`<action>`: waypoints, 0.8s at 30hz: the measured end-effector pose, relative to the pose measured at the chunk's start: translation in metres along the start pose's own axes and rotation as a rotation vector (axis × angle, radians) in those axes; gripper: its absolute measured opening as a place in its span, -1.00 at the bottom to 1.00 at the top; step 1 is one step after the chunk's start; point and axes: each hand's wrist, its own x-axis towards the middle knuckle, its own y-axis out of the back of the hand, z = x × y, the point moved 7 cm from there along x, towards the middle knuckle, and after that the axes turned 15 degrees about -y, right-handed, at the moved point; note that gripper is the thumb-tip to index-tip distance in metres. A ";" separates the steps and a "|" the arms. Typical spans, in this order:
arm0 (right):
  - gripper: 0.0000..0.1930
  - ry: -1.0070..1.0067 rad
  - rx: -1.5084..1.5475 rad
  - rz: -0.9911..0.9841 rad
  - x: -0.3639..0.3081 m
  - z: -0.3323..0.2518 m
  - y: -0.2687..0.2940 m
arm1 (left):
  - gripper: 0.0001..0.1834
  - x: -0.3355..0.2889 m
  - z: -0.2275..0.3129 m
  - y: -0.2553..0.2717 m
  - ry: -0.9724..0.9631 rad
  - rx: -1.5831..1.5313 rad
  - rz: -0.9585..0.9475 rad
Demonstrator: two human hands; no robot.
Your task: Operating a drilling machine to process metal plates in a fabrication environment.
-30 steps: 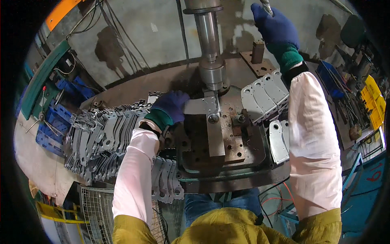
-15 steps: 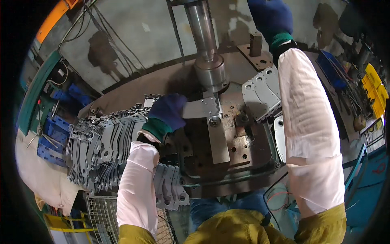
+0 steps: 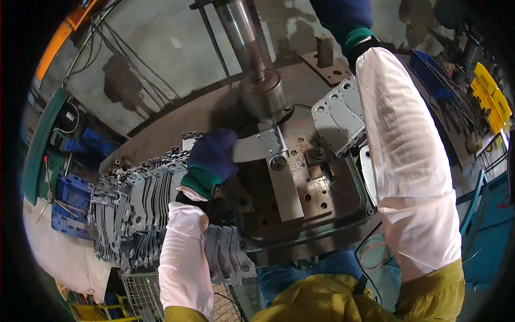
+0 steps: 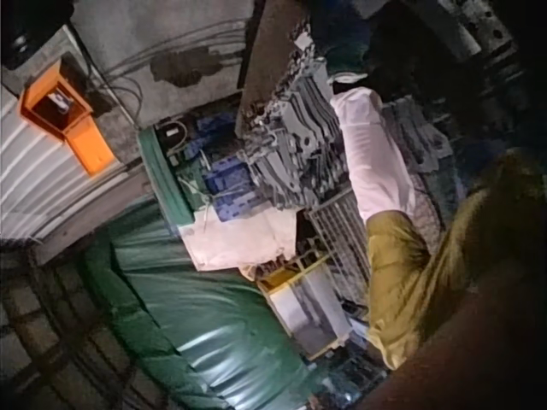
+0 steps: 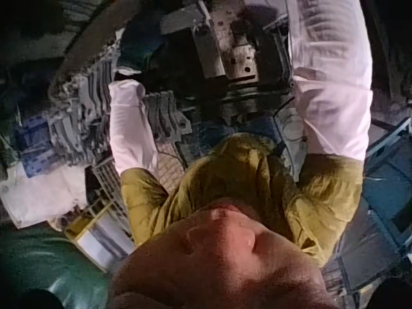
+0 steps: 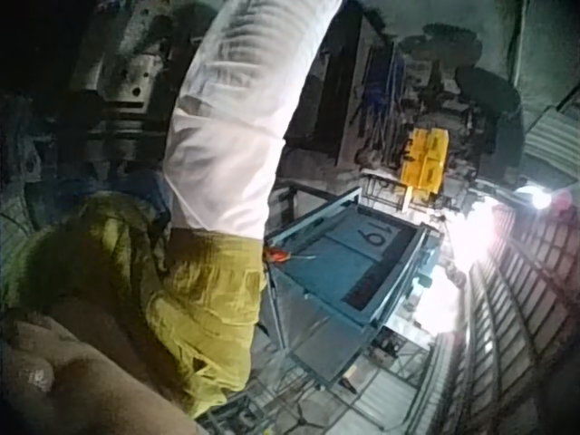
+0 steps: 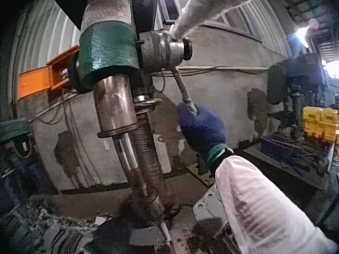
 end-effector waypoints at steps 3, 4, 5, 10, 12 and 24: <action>-0.47 0.031 -0.053 0.032 0.009 0.008 0.000 | -0.42 0.007 0.005 -0.003 0.006 -0.005 0.021; -0.47 0.046 -0.076 0.046 0.014 0.011 0.001 | -0.41 0.011 0.005 -0.005 0.011 -0.008 0.012; -0.47 0.032 -0.043 0.035 0.011 0.007 -0.003 | -0.41 0.003 0.002 -0.001 0.041 0.004 -0.005; -0.45 -0.015 0.094 -0.006 0.002 -0.005 -0.013 | -0.43 -0.017 0.000 0.013 0.121 0.062 -0.049; -0.45 -0.011 0.069 0.008 0.005 0.003 -0.007 | -0.44 -0.004 -0.001 0.001 0.089 0.032 -0.042; -0.49 0.057 0.072 -0.002 0.005 -0.001 0.001 | -0.51 0.001 -0.002 -0.001 0.057 -0.008 -0.030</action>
